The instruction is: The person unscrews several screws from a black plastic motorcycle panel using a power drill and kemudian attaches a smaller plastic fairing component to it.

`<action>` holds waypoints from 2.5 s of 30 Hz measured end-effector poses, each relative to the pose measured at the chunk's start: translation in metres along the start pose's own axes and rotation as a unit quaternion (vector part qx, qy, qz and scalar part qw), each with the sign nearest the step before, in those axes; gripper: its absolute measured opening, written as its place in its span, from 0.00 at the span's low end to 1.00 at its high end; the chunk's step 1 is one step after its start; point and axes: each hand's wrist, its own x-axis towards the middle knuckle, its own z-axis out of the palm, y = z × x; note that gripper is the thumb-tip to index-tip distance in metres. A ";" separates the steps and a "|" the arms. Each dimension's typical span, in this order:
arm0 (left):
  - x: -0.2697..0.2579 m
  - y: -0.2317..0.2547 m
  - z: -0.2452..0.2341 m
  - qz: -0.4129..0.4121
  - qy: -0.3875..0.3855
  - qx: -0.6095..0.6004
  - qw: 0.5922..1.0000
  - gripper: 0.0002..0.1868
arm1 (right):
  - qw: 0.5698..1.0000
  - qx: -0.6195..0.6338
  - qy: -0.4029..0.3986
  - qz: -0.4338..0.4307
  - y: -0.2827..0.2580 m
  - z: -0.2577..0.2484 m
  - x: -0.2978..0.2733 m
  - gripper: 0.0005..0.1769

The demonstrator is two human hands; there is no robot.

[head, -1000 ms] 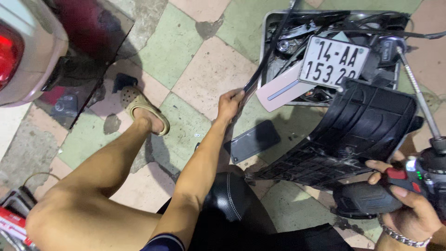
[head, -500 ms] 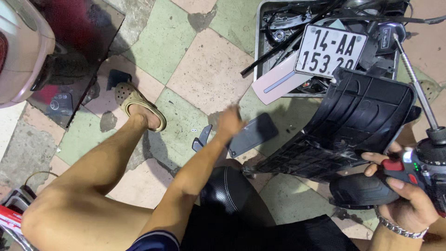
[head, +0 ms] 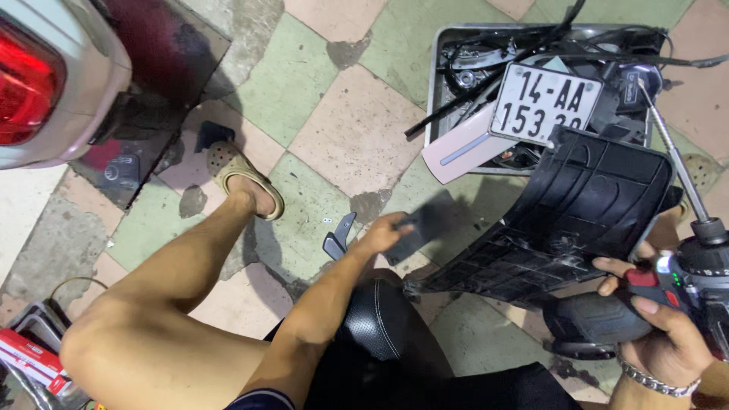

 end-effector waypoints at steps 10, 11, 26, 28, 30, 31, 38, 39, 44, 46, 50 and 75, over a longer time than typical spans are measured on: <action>0.049 0.089 -0.180 -0.137 0.307 -0.022 0.941 0.22 | 1.000 0.014 0.002 -0.003 -0.001 0.025 0.004 0.33; 0.061 0.110 -0.193 -0.085 0.351 0.085 0.928 0.28 | 1.000 0.001 -0.009 -0.019 -0.001 0.027 0.005 0.32; -0.063 0.260 0.022 0.088 -0.176 -0.090 0.976 0.37 | 0.997 -0.023 -0.042 -0.058 -0.006 0.063 0.006 0.32; -0.071 0.263 0.051 -0.022 -0.063 -0.223 0.972 0.30 | 0.995 -0.033 -0.054 -0.078 -0.008 0.073 0.003 0.32; -0.069 0.260 0.051 -0.018 -0.016 -0.291 0.956 0.27 | 0.991 -0.038 -0.077 -0.105 -0.012 0.085 0.001 0.32; -0.071 0.260 0.052 -0.020 0.006 -0.327 0.945 0.25 | 0.991 -0.031 -0.077 -0.107 -0.018 0.086 -0.002 0.34; -0.079 0.271 -0.023 0.112 0.170 -0.320 0.925 0.24 | 0.989 0.058 -0.113 -0.074 -0.031 0.073 -0.020 0.36; -0.079 0.272 -0.031 0.136 0.197 -0.350 0.906 0.25 | 0.988 0.070 -0.121 -0.068 -0.027 0.074 -0.019 0.35; -0.078 0.266 -0.047 0.202 0.248 -0.551 0.771 0.25 | 0.978 0.176 -0.099 -0.047 -0.007 0.100 -0.014 0.33; -0.070 0.264 -0.040 0.175 0.175 -0.673 0.697 0.26 | 0.967 0.224 -0.113 -0.034 -0.007 0.119 -0.010 0.32; -0.072 0.260 -0.014 0.132 0.092 -0.788 0.595 0.29 | 0.960 0.243 -0.135 -0.037 -0.006 0.157 0.002 0.34; -0.062 0.189 0.116 -0.021 -0.152 -0.771 0.619 0.58 | 0.963 0.093 -0.244 0.073 -0.013 0.158 0.108 0.33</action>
